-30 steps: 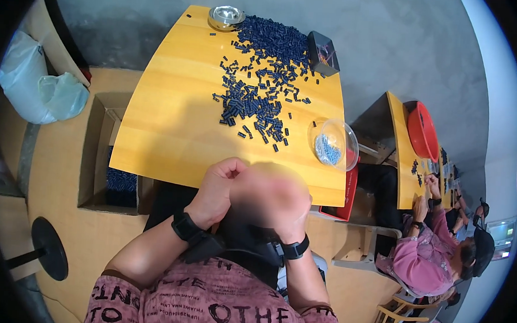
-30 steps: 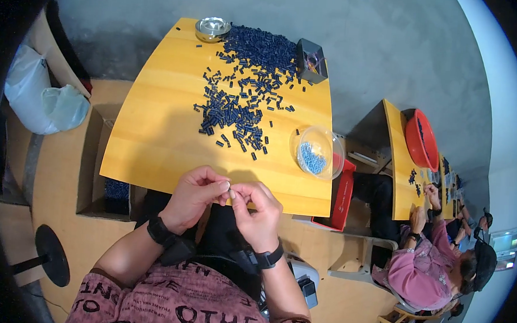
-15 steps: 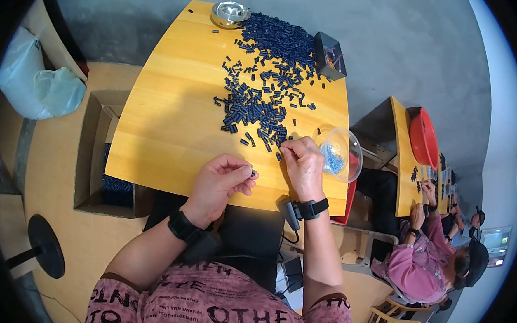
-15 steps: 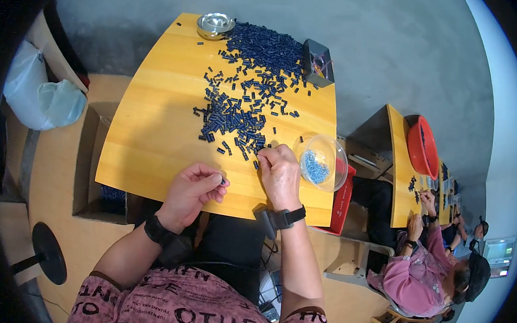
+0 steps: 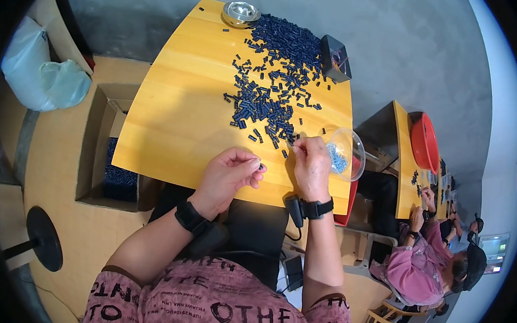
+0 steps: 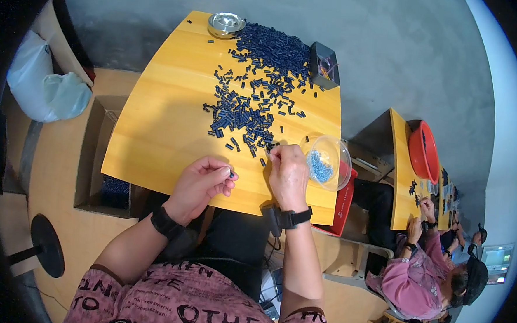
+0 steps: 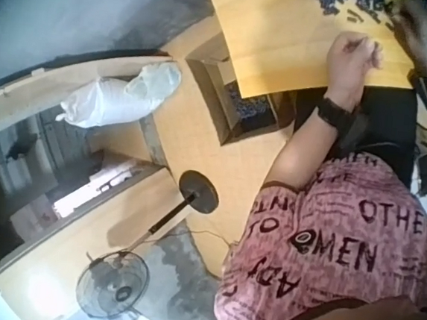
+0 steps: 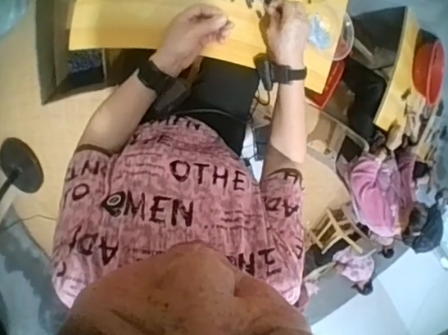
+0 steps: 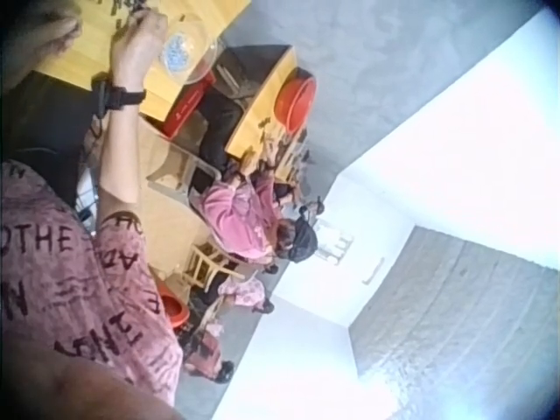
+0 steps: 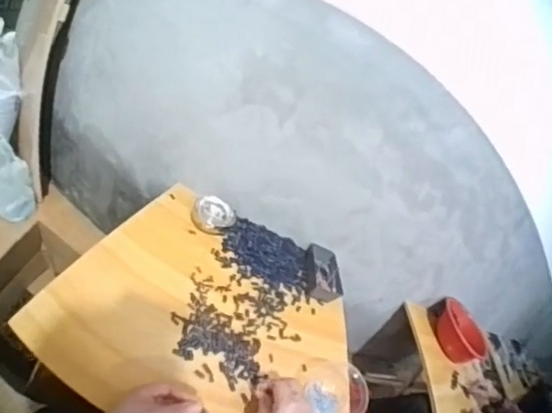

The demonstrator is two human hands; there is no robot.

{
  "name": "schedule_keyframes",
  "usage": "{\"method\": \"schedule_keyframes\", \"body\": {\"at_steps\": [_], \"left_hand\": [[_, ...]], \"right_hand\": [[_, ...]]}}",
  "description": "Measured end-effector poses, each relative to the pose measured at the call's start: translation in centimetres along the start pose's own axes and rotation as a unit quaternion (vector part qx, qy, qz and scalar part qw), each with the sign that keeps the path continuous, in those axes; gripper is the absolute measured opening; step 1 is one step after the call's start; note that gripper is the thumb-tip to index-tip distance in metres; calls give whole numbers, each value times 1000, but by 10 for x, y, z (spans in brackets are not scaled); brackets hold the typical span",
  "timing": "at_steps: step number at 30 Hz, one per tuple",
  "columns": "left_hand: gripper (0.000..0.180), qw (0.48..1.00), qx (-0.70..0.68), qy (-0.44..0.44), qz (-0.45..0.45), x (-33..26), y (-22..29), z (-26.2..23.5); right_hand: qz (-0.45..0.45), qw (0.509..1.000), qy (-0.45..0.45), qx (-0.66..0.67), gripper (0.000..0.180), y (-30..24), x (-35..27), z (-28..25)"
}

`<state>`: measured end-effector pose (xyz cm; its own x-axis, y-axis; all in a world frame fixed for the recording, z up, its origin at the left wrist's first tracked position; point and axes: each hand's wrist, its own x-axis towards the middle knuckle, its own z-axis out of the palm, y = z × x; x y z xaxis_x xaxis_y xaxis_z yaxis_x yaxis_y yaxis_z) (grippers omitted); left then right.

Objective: The person assembles components by hand, picking up a black plastic piece and a small blue part, then fitting the blue part into the black piece. They place the assembled unit into a clear plastic bowl and repeat the process.

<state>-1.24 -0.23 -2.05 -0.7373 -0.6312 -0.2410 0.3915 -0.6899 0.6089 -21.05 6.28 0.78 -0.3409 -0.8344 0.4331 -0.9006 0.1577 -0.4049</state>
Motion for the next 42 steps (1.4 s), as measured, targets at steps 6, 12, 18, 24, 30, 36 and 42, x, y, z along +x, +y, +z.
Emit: {"method": "schedule_keyframes", "body": {"at_steps": [6,12,18,24,30,36,42], "left_hand": [[8,1000,-24,-17,7,-5,-2,-3],[9,997,-27,-64,20,-31,2,16],[9,994,-1,-105,34,-56,5,31],[8,991,11,-124,48,-72,6,40],[7,991,47,-107,68,-80,10,47],[5,983,116,-104,101,-78,10,43],[9,978,132,-96,128,-76,8,42]], "right_hand": [[243,866,-44,436,4,-44,-44,-25],[256,727,-48,635,14,-84,-79,-44],[214,731,-25,647,13,-102,-94,-60],[190,741,-19,643,11,-111,-101,-71],[182,765,-4,618,11,-114,-107,-73],[199,734,-9,649,10,-108,-107,-67],[251,599,-13,760,9,-111,-111,-51]]}}
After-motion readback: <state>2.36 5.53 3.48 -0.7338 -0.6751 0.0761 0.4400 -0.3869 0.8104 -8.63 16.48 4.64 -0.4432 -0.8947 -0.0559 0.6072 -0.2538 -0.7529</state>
